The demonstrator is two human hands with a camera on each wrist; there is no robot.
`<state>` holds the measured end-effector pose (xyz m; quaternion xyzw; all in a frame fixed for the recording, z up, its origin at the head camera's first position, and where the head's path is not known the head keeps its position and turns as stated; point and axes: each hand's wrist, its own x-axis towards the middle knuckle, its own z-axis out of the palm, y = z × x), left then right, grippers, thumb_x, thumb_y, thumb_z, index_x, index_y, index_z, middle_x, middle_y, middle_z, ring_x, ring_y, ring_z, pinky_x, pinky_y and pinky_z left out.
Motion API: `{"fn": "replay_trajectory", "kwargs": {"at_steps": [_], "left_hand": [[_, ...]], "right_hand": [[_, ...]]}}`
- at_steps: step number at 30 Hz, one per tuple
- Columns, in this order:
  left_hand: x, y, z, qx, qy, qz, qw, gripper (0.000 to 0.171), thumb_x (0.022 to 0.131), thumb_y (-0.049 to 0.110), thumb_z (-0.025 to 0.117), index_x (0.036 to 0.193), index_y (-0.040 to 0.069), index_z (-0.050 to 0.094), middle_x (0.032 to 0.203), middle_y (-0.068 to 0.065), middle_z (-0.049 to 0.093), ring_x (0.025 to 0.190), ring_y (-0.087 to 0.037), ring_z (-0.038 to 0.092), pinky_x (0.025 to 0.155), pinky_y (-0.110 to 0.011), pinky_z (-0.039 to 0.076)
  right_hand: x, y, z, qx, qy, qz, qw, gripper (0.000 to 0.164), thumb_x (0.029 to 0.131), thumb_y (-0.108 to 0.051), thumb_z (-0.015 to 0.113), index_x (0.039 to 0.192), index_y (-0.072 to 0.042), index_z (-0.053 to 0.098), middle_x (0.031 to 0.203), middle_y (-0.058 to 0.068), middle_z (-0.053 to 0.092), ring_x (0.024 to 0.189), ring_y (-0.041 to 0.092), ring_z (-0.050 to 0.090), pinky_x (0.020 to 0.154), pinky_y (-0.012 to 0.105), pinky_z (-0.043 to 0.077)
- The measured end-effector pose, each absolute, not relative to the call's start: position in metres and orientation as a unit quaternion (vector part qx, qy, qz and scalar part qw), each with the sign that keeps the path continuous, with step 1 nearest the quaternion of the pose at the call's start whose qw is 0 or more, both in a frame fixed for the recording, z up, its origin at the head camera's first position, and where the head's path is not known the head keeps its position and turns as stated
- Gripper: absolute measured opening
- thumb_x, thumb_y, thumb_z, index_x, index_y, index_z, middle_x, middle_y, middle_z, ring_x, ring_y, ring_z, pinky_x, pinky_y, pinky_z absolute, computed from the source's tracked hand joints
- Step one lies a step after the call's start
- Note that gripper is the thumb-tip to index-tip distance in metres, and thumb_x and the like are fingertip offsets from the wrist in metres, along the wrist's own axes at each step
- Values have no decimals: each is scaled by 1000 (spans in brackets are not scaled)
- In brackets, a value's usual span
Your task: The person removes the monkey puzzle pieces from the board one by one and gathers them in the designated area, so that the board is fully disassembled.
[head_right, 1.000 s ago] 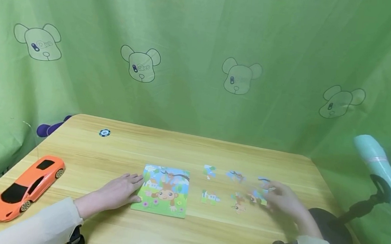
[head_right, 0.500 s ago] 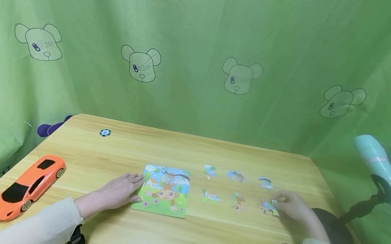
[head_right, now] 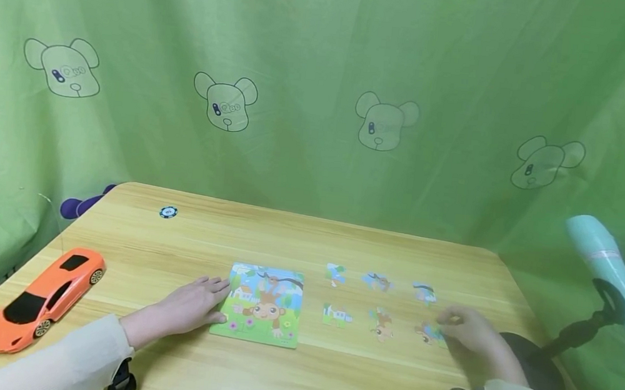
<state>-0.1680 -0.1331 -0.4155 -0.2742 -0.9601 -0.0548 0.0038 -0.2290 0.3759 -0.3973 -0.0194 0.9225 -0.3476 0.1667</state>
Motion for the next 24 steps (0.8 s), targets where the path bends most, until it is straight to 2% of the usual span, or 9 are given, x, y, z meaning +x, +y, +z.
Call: {"fn": "replay_trajectory", "kwargs": {"at_steps": [7, 15, 20, 24], "left_hand": [[-168, -133, -415, -275, -960, -56, 4, 61, 85, 36, 63, 126, -8, 50, 130, -23, 48, 121, -36, 44, 103, -47, 31], [-168, -133, -416, -274, -960, -52, 3, 61, 85, 37, 62, 126, -8, 50, 130, -22, 48, 121, -36, 43, 103, -46, 31], [-168, -134, -415, -277, -960, -50, 3, 61, 86, 37, 61, 126, -8, 50, 131, -22, 48, 121, -36, 44, 103, -46, 31], [-168, -134, -415, -282, -958, -46, 7, 61, 86, 37, 61, 126, -8, 50, 130, -22, 48, 120, -36, 44, 102, -46, 32]], "right_hand": [[-229, 369, -391, -66, 923, -349, 150, 24, 91, -7, 54, 109, 9, 52, 69, 8, 50, 56, 20, 49, 46, 32, 46], [-233, 337, -377, -146, 894, -399, 144, 39, 93, -17, 56, 120, 9, 47, 81, 14, 52, 58, 20, 49, 49, 33, 47], [-233, 305, -369, -172, 884, -412, 142, 38, 92, -18, 57, 120, 7, 49, 88, 18, 52, 64, 24, 51, 53, 37, 50], [-233, 275, -364, -202, 876, -416, 140, 33, 91, -15, 59, 117, 4, 52, 91, 16, 53, 71, 26, 53, 57, 37, 52]]}}
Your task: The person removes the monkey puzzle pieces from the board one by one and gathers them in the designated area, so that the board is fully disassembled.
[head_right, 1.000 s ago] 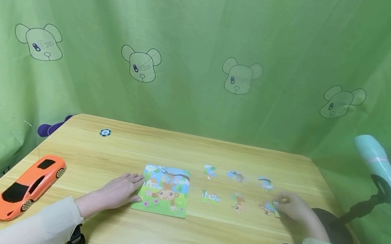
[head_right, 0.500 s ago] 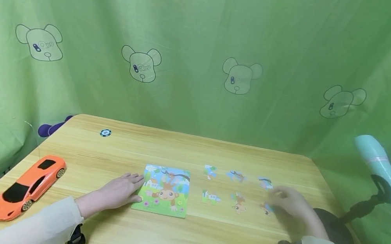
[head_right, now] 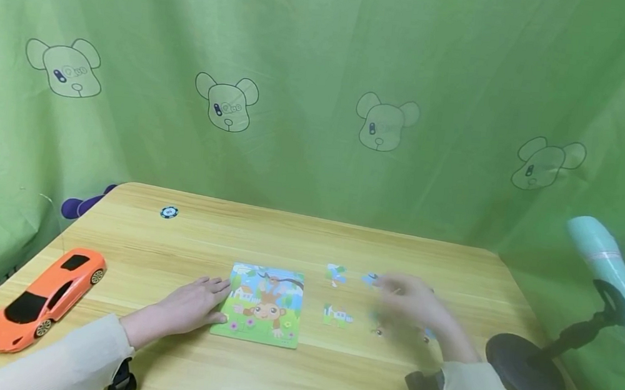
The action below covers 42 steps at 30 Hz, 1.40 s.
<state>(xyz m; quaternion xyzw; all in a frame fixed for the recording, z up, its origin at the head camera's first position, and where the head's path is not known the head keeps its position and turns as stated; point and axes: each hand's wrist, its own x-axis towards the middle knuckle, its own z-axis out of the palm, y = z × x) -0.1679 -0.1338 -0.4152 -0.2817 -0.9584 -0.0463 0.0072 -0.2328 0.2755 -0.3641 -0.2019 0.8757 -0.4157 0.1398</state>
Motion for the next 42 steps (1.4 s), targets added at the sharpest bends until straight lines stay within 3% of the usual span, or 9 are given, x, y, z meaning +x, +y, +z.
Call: {"fn": "replay_trajectory", "kwargs": {"at_steps": [5, 16, 23, 32, 42], "left_hand": [[-168, -134, -417, -282, -958, -46, 8, 61, 86, 37, 61, 126, -8, 50, 130, -22, 48, 120, -36, 44, 103, -46, 32], [-169, -135, -420, -288, -956, -50, 9, 62, 86, 38, 61, 126, -8, 50, 130, -22, 48, 120, -36, 44, 103, -46, 31], [-169, -137, -419, -288, -956, -53, 5, 66, 85, 41, 61, 127, -9, 48, 131, -23, 46, 121, -37, 43, 103, -46, 31], [-171, -140, -421, -300, -953, -49, 5, 78, 81, 51, 60, 128, -10, 46, 132, -25, 45, 122, -37, 42, 103, -46, 30], [-169, -142, -421, -300, -952, -61, -7, 88, 76, 59, 61, 129, -10, 45, 134, -24, 43, 123, -37, 40, 104, -47, 29]], "right_hand": [[-231, 235, -365, -235, 868, -411, 152, 28, 88, -13, 62, 112, 0, 56, 90, 12, 54, 67, 26, 53, 53, 36, 51], [-226, 159, -382, -326, 843, -391, 171, 25, 85, -8, 65, 107, 2, 58, 83, 6, 54, 61, 17, 51, 48, 33, 50], [-218, 118, -397, -370, 836, -361, 186, 23, 85, -6, 64, 107, -2, 59, 81, 1, 53, 63, 12, 51, 52, 23, 46], [-217, 84, -409, -393, 835, -329, 200, 27, 85, -9, 66, 110, -2, 58, 81, -2, 54, 59, 10, 54, 53, 23, 49], [-216, 61, -411, -397, 859, -271, 176, 30, 83, -8, 68, 111, -2, 60, 73, -7, 53, 61, 5, 46, 58, 20, 43]]}}
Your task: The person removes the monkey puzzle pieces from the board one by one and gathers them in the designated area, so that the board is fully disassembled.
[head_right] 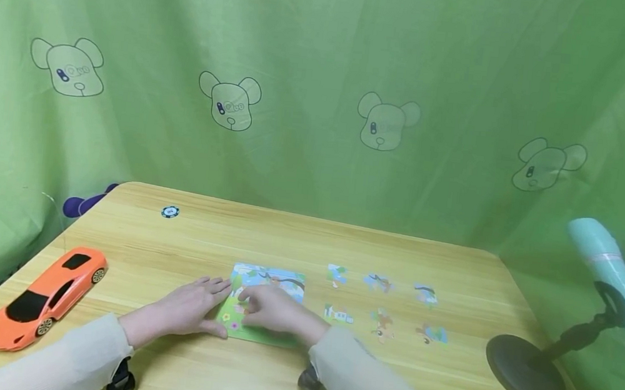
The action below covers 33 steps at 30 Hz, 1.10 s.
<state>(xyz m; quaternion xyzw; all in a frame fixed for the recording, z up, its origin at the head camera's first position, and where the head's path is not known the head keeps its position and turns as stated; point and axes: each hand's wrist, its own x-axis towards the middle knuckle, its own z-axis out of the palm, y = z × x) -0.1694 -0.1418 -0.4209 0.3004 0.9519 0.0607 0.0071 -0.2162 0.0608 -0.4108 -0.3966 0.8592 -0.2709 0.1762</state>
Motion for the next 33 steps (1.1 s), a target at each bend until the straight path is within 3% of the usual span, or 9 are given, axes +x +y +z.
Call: {"fn": "replay_trajectory", "kwargs": {"at_steps": [18, 33], "left_hand": [[-168, -141, -422, 298, 953, 57, 6, 92, 74, 62, 60, 129, -10, 45, 135, -24, 42, 123, -36, 41, 104, -46, 29], [-168, -140, -420, 298, 952, 69, 9, 92, 74, 59, 63, 128, -13, 44, 134, -26, 41, 122, -38, 41, 103, -48, 30]], "right_hand": [[-210, 52, -413, -384, 888, -197, 157, 53, 79, -20, 73, 125, 0, 55, 73, -5, 46, 63, 7, 39, 54, 20, 35], [-216, 57, -416, -379, 866, -279, 170, 42, 80, -7, 70, 119, 0, 57, 67, -7, 52, 57, 5, 46, 53, 20, 41]]}}
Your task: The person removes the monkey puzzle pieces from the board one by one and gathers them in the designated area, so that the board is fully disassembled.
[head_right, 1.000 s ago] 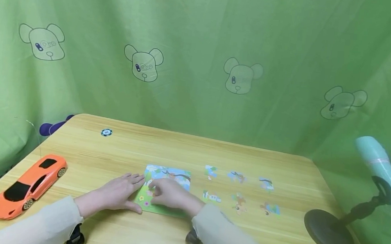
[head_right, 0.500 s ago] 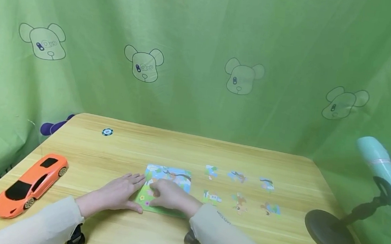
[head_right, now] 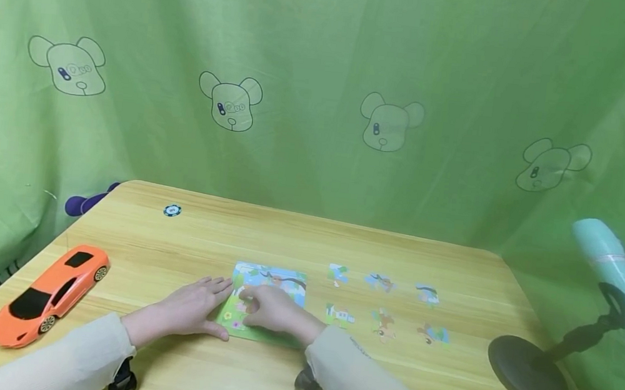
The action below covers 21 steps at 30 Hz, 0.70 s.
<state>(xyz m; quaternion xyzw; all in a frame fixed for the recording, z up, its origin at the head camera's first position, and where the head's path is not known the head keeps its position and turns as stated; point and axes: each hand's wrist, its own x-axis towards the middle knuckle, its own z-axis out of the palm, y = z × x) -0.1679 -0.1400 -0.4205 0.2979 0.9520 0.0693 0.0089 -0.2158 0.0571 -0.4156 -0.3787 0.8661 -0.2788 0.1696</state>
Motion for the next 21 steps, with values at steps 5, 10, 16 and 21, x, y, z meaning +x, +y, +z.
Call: {"fn": "replay_trajectory", "kwargs": {"at_steps": [5, 10, 16, 21], "left_hand": [[-169, -140, -420, 290, 954, 72, 11, 92, 73, 59, 64, 129, -12, 44, 135, -25, 42, 123, -38, 40, 104, -47, 30], [-169, -140, -421, 286, 955, 70, 10, 94, 72, 60, 64, 129, -12, 44, 135, -25, 41, 123, -38, 40, 104, -47, 29], [-170, -140, -424, 285, 956, 75, 11, 96, 72, 62, 63, 129, -12, 44, 135, -25, 41, 123, -39, 40, 104, -48, 29], [-170, -140, -423, 283, 956, 74, 16, 95, 72, 61, 63, 130, -12, 43, 136, -25, 40, 124, -38, 39, 104, -48, 28]], "right_hand": [[-219, 61, -416, -387, 844, -330, 173, 33, 85, -3, 65, 117, -5, 56, 67, -5, 57, 57, 7, 51, 54, 22, 45], [-220, 64, -417, -365, 832, -371, 190, 26, 89, -4, 59, 114, -10, 56, 66, -1, 60, 52, 14, 54, 46, 23, 45], [-220, 65, -418, -337, 825, -402, 209, 24, 89, -3, 59, 112, -9, 56, 67, 4, 62, 50, 19, 54, 43, 26, 46], [-219, 69, -415, -323, 814, -428, 222, 23, 89, -2, 59, 111, -8, 56, 68, 7, 63, 49, 17, 52, 44, 27, 46]]}}
